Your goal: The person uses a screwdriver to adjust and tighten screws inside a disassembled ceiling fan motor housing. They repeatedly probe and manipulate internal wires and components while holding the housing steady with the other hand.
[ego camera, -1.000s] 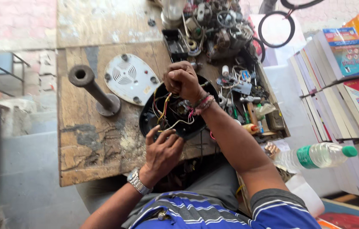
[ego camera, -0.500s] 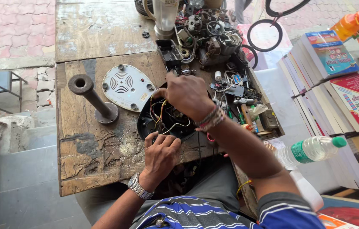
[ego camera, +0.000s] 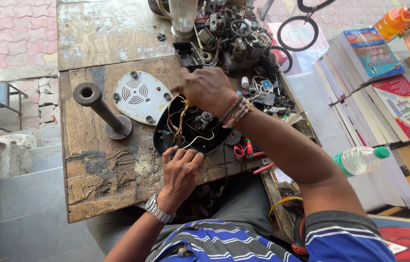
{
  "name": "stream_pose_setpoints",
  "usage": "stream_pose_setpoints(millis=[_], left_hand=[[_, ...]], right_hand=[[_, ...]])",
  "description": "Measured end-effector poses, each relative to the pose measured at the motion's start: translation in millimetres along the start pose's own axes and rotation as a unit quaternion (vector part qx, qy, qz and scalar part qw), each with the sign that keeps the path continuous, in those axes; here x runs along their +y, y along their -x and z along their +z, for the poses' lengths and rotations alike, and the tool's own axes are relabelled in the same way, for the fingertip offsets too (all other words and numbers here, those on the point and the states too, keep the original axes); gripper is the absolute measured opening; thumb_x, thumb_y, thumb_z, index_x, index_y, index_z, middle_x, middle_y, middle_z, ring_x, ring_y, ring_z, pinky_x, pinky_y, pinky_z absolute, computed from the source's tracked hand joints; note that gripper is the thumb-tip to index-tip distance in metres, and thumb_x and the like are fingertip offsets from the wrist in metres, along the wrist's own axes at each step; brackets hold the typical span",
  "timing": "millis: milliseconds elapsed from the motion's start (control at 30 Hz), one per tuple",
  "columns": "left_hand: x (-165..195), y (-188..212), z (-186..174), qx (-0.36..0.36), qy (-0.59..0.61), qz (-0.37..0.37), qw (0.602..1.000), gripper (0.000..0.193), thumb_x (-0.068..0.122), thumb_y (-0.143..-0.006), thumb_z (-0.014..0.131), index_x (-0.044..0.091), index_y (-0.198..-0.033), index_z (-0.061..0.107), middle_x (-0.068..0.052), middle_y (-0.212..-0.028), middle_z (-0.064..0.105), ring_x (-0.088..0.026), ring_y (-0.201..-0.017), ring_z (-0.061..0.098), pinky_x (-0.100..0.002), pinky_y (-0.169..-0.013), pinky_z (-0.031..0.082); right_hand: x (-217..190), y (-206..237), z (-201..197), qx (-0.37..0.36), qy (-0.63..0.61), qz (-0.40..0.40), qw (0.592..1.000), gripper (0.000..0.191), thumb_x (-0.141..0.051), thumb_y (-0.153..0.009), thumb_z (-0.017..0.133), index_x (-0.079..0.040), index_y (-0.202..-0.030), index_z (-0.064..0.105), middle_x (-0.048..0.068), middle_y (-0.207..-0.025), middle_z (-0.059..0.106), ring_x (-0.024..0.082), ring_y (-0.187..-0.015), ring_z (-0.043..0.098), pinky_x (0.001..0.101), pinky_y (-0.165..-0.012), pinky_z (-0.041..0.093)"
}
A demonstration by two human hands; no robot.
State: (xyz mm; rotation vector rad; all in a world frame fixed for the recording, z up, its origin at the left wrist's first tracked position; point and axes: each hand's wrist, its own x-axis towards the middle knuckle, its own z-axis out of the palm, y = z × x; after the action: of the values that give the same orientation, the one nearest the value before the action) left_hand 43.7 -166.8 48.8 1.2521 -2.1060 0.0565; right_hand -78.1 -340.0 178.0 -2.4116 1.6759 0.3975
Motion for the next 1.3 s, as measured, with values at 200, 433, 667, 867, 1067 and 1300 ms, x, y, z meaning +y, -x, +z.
stream_pose_setpoints(millis=[200,433,667,867,1067,1300], left_hand=[[-1.7,1.0,1.8,0.015,-0.015,0.005,1.000,0.004,0.017,-0.088,0.074,0.016,-0.089,0.070,0.004,-0.092,0.070,-0.014,-0.087,0.065,-0.041,-0.103,0.037],[-4.3,4.5,5.9,-0.003,-0.013,-0.001,1.000,0.005,0.020,-0.089,0.076,0.017,-0.091,0.073,0.005,-0.092,0.072,-0.013,-0.087,0.065,-0.040,-0.104,0.036],[-3.9,2.8,5.3,-0.002,-0.017,-0.002,1.000,0.007,0.020,-0.087,0.077,0.017,-0.092,0.073,0.005,-0.092,0.072,-0.013,-0.088,0.065,-0.041,-0.104,0.036],[-4.4,1.3,1.3,-0.006,-0.019,0.000,1.000,0.007,0.017,-0.086,0.077,0.016,-0.091,0.073,0.004,-0.093,0.072,-0.014,-0.087,0.065,-0.041,-0.104,0.037],[-4.6,-1.5,0.2,-0.007,-0.023,0.000,1.000,0.007,0.018,-0.086,0.076,0.016,-0.091,0.072,0.003,-0.093,0.072,-0.015,-0.087,0.065,-0.041,-0.103,0.036],[-5.6,-0.4,-0.3,-0.008,-0.016,-0.004,1.000,0.005,0.018,-0.086,0.075,0.016,-0.089,0.072,0.004,-0.090,0.071,-0.015,-0.085,0.065,-0.042,-0.103,0.037]], right_hand=[[8.4,8.0,-15.5,0.163,-0.114,-0.392,0.898,0.039,-0.022,-0.090,0.066,-0.010,-0.127,0.060,0.015,-0.108,0.063,0.027,-0.103,0.060,0.0455,-0.086,0.051],[7.8,-3.5,2.8,0.076,0.022,-0.103,0.992,0.046,-0.051,-0.103,0.051,-0.014,-0.128,0.059,0.010,-0.101,0.068,0.023,-0.087,0.066,0.0402,-0.084,0.055],[12.2,-1.4,7.4,0.130,-0.030,-0.129,0.983,0.059,-0.063,-0.097,0.056,-0.012,-0.127,0.058,0.005,-0.089,0.066,0.020,-0.081,0.065,0.0339,-0.077,0.053],[19.9,-4.9,6.9,0.212,0.029,-0.294,0.932,0.030,-0.045,-0.105,0.052,-0.020,-0.116,0.067,0.003,-0.087,0.062,0.019,-0.077,0.064,0.0355,-0.072,0.055],[17.5,-3.8,9.3,0.130,0.015,-0.115,0.985,0.053,-0.059,-0.105,0.046,-0.011,-0.121,0.062,0.005,-0.096,0.063,0.019,-0.088,0.064,0.0341,-0.079,0.053],[17.8,6.7,-6.5,0.137,-0.120,-0.371,0.911,0.036,-0.023,-0.092,0.059,-0.015,-0.126,0.066,0.009,-0.099,0.063,0.021,-0.091,0.061,0.0348,-0.072,0.054]])
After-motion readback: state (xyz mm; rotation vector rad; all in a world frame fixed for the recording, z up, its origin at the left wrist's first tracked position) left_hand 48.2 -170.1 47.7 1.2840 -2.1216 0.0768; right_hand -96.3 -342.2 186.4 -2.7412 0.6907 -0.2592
